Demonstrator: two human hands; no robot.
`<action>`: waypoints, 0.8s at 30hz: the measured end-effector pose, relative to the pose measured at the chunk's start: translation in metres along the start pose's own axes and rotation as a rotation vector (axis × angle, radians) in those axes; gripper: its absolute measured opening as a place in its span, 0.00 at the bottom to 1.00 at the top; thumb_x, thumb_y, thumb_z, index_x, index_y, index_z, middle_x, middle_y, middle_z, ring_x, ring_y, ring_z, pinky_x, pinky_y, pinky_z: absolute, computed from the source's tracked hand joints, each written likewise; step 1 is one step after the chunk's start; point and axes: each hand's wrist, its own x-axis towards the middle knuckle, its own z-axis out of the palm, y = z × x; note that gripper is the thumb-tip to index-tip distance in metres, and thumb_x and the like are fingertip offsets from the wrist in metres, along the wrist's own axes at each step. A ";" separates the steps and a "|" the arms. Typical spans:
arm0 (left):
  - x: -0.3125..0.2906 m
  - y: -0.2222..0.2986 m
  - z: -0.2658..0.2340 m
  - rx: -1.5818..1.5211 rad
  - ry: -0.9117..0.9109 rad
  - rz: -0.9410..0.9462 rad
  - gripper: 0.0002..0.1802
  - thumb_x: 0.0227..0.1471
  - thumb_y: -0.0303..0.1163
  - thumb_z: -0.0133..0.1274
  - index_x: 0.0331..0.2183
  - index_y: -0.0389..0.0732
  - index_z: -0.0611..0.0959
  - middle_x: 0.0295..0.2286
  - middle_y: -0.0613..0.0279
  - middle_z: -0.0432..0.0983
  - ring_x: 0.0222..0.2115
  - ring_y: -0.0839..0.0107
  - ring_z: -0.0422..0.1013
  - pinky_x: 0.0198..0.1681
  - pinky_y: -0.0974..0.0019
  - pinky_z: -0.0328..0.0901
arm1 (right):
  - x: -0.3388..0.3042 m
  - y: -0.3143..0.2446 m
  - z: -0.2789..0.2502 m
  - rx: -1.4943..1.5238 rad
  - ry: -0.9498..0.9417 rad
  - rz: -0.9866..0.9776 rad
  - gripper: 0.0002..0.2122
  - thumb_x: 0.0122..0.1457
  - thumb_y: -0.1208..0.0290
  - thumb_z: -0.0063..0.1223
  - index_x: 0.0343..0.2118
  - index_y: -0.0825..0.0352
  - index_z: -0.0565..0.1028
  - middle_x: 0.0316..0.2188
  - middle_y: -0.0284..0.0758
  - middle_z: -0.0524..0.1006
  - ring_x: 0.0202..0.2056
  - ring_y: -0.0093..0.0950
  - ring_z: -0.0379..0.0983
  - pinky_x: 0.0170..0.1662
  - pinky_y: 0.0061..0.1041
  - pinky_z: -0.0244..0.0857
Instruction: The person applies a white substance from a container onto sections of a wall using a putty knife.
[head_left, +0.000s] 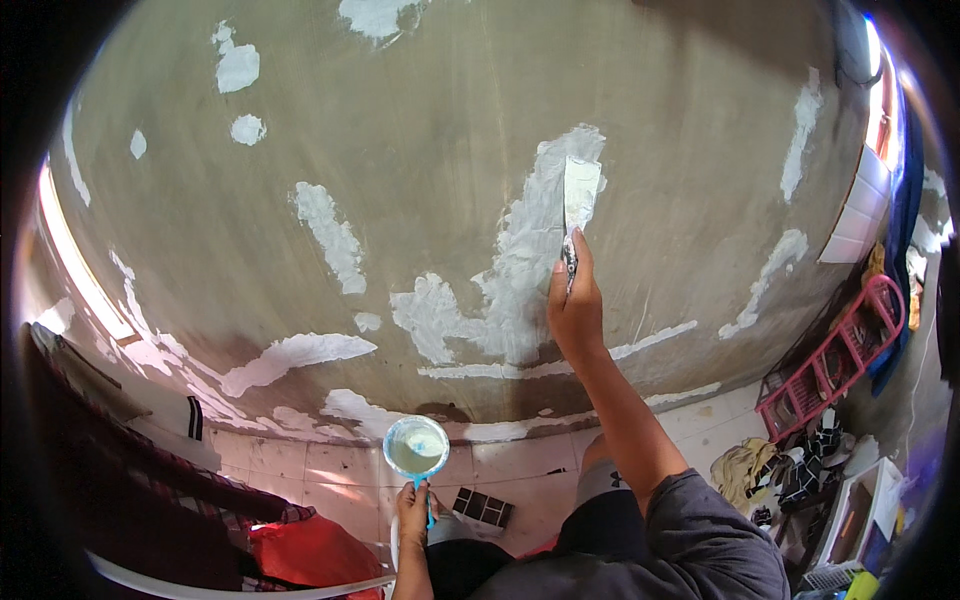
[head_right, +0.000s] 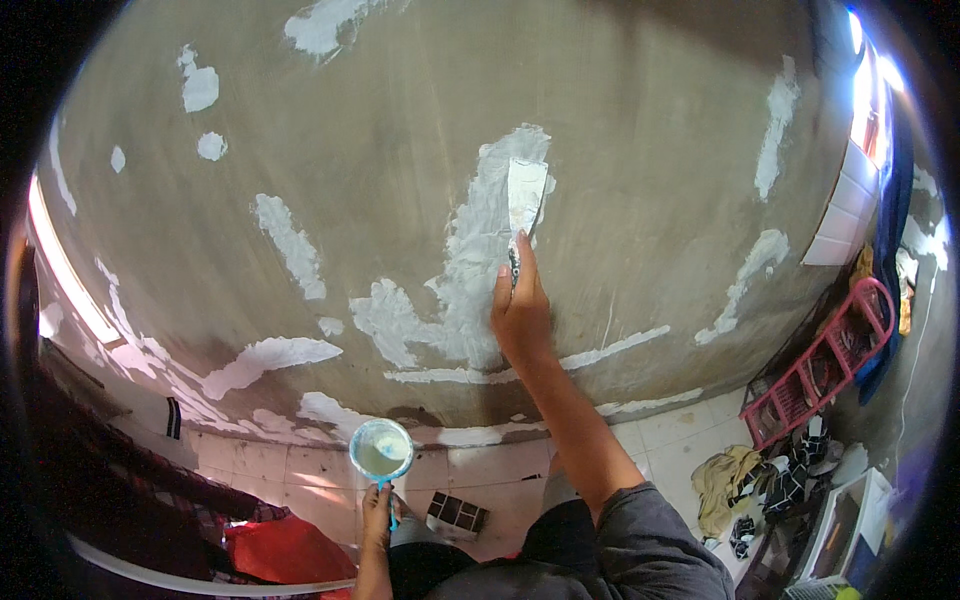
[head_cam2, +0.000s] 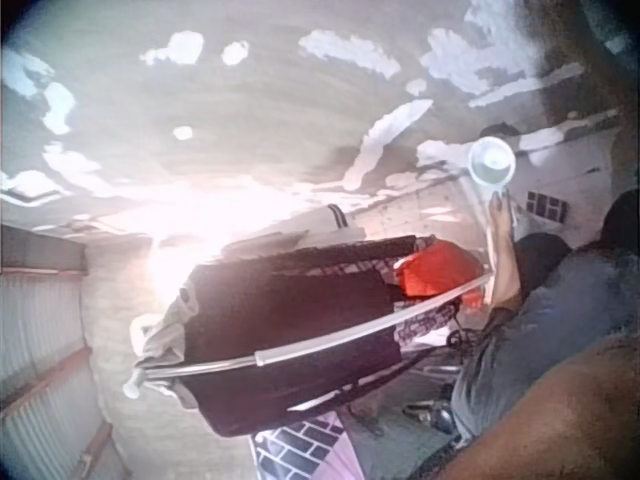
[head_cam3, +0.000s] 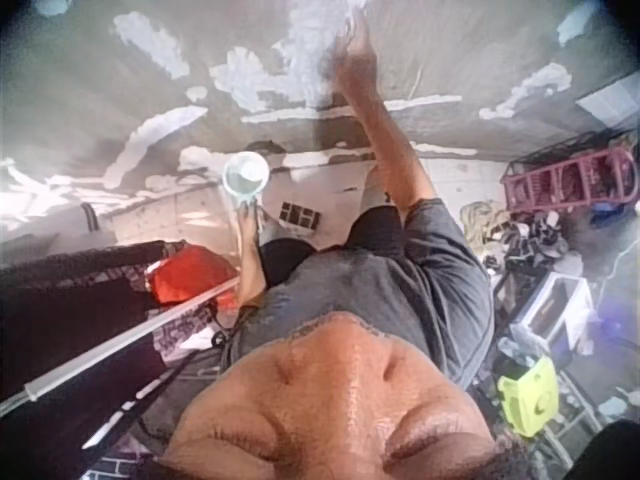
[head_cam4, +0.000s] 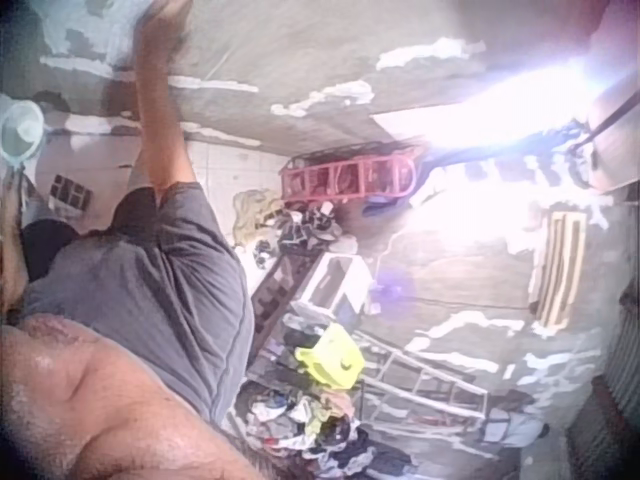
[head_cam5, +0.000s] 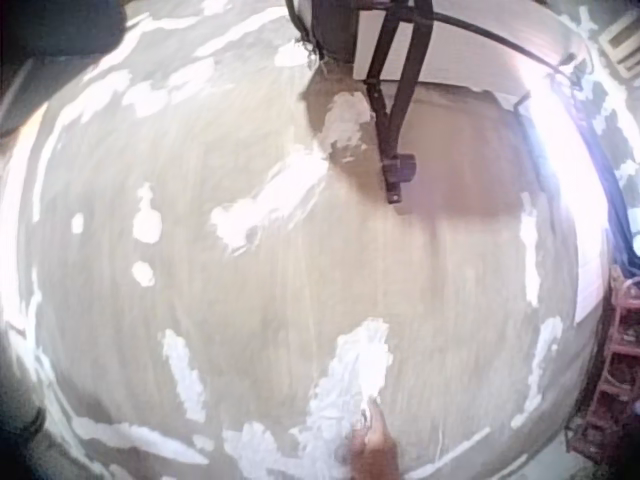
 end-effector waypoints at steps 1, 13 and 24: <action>0.001 -0.003 -0.003 -0.012 0.013 0.006 0.16 0.60 0.39 0.50 0.28 0.36 0.74 0.15 0.61 0.71 0.09 0.74 0.63 0.11 0.72 0.56 | -0.003 -0.002 0.003 0.022 -0.049 0.069 0.22 0.66 0.73 0.40 0.60 0.74 0.56 0.54 0.56 0.67 0.54 0.49 0.67 0.55 0.39 0.61; 0.003 -0.002 -0.003 -0.025 -0.003 -0.007 0.16 0.60 0.39 0.50 0.29 0.36 0.74 0.16 0.60 0.72 0.09 0.74 0.64 0.12 0.72 0.58 | -0.136 0.018 0.024 0.019 -0.265 0.110 0.23 0.65 0.73 0.41 0.61 0.72 0.54 0.52 0.58 0.67 0.49 0.52 0.70 0.47 0.42 0.67; 0.003 -0.004 0.003 -0.010 0.007 0.022 0.15 0.60 0.36 0.50 0.27 0.35 0.74 0.15 0.59 0.72 0.08 0.74 0.63 0.11 0.71 0.57 | -0.060 0.010 0.034 -0.038 -0.142 -0.046 0.22 0.65 0.73 0.40 0.60 0.73 0.57 0.52 0.58 0.68 0.53 0.52 0.66 0.53 0.39 0.63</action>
